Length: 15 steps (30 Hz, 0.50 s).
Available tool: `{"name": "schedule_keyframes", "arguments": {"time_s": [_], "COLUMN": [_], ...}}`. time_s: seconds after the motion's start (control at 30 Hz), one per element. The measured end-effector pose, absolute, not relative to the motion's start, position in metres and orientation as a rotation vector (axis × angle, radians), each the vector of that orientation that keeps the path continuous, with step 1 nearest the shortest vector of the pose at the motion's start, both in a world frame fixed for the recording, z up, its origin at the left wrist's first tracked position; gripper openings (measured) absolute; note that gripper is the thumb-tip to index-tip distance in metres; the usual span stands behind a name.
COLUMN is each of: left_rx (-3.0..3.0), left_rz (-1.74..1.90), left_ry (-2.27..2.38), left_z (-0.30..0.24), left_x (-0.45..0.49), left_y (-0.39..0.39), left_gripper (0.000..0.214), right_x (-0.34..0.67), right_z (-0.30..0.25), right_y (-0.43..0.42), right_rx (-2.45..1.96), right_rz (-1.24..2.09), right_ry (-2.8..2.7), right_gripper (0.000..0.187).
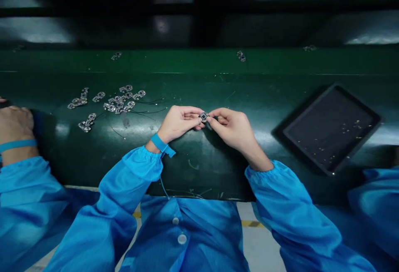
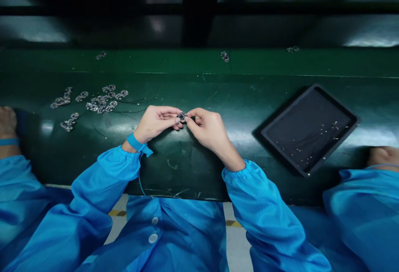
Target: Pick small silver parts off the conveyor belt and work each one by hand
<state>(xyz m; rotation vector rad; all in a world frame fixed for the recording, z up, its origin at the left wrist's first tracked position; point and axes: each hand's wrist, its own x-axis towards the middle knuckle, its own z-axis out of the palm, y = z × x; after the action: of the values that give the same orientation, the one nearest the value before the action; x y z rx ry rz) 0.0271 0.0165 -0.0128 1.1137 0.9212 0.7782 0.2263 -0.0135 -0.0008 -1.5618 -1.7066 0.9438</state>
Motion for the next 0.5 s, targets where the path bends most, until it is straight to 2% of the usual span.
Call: {"name": "schedule_keyframes", "arguments": {"time_s": [0.5], "left_rx": [1.144], "left_rz": [0.783], "left_ry": [0.937], "left_z": [-0.015], "left_x": [0.0275], "left_y": [0.0161], "left_gripper": [0.032], "right_x": [0.2262], "right_z": [0.0008], "right_y": [-0.014], "right_rx": [-1.568], "right_rz": [0.966], "right_ry": [-1.697], "right_gripper": [0.019]}}
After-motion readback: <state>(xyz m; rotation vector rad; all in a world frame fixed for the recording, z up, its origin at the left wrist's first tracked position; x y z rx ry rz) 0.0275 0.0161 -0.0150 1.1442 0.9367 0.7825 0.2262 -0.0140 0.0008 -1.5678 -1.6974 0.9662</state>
